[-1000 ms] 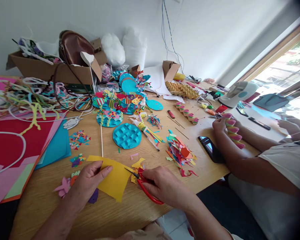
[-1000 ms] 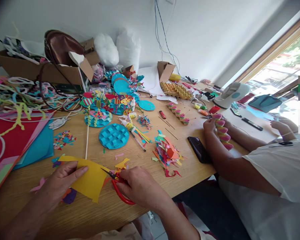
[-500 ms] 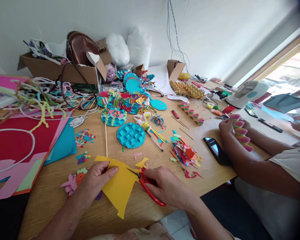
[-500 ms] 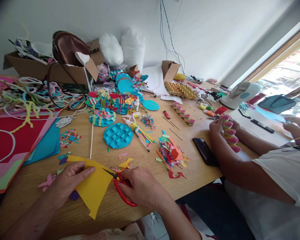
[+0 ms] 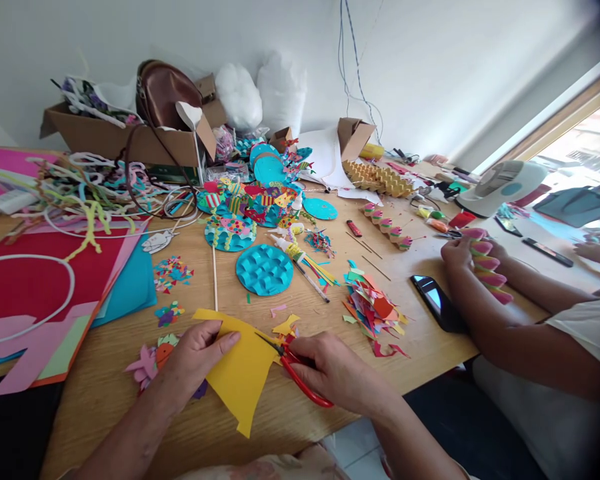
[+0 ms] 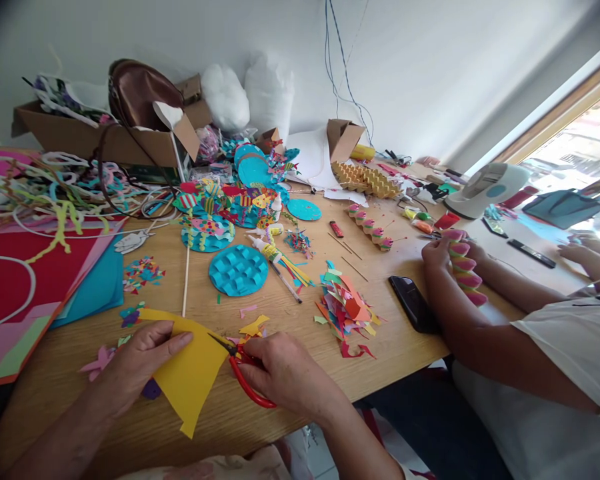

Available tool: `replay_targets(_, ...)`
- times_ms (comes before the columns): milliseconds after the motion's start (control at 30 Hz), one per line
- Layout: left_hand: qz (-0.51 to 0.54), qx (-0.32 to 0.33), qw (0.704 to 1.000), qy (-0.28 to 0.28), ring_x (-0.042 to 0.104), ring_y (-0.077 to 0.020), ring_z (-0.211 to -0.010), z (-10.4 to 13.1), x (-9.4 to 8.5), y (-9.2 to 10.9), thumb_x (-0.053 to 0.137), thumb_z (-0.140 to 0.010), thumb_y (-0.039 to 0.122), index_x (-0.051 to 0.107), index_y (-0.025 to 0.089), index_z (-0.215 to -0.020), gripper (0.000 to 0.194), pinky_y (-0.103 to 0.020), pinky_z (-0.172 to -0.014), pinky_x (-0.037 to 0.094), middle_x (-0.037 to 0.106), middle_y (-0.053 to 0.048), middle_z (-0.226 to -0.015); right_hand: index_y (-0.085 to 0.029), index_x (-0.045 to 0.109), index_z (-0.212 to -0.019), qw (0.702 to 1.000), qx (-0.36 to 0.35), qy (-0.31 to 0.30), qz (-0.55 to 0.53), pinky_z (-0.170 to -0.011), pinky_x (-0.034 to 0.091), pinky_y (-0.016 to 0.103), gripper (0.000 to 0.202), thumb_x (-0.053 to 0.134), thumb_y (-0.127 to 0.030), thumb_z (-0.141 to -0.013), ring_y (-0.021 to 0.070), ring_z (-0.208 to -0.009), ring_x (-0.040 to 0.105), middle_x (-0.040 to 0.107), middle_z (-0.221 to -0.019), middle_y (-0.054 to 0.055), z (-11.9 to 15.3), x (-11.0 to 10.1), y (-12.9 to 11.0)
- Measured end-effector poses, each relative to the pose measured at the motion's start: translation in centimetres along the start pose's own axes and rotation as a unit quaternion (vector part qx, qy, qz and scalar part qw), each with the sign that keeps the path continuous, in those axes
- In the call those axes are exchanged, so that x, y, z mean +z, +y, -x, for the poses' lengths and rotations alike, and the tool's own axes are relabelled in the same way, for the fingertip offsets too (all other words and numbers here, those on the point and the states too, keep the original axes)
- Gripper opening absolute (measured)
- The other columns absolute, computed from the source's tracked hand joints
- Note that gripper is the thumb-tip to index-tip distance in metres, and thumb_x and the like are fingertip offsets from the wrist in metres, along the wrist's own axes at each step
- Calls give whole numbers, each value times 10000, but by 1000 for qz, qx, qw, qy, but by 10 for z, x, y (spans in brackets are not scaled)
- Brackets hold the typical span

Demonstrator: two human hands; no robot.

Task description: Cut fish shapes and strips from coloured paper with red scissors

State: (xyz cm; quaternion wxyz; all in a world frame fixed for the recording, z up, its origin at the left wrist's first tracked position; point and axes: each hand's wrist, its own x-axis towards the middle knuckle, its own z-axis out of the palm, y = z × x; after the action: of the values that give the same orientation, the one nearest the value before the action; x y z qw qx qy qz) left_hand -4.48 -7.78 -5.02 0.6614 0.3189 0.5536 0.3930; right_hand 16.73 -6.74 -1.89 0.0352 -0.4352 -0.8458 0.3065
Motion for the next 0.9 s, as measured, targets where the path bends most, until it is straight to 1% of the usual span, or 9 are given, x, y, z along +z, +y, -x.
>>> replay_targets(167,-3,-22,1000,-22,612,-165,-528,-1,0,-3,701,-581,352,572,174,-613,222,-235,-488,454,628,33,-535,-162,483,-645,1000,-8,2,-13,-468,226,194,200,457,-237,-829,65,-486,329,432,-545,-46,-2,1,-4)
replay_targets(367,-6,-36,999,-14,597,-156,-508,-3,-1,-6,724,-543,365,575,172,-615,255,-231,-475,439,630,35,-541,-170,439,-641,999,-16,-1,-37,-466,223,188,181,460,-216,-816,61,-494,330,422,-550,-53,-6,4,-1)
replay_targets(533,-5,-40,999,-20,596,-151,-521,-5,-3,-7,726,-547,364,561,176,-617,260,-226,-481,434,625,41,-544,-171,415,-621,998,-13,-9,-52,-457,216,185,206,463,-209,-817,56,-483,317,390,-536,-62,-7,6,3)
replay_targets(700,-17,-18,999,-26,542,-107,-460,-4,-3,-6,701,-581,390,516,180,-579,280,-190,-431,385,598,53,-503,-171,410,-610,998,-15,-11,-60,-453,215,187,221,466,-217,-819,56,-475,311,372,-526,-64,-7,6,4)
replay_targets(767,-14,-22,999,-26,522,-93,-435,-3,-3,-5,701,-578,398,502,182,-570,294,-179,-414,368,582,63,-482,-171,411,-611,998,-17,-10,-62,-451,216,186,221,467,-221,-819,57,-473,308,367,-522,-65,-8,6,3)
replay_targets(900,-4,-51,998,-31,571,-116,-485,-1,-2,-4,706,-579,397,528,183,-623,282,-192,-449,403,617,50,-534,-170,420,-622,997,-27,-13,-74,-456,224,183,201,470,-205,-814,57,-478,317,372,-531,-65,-9,5,2)
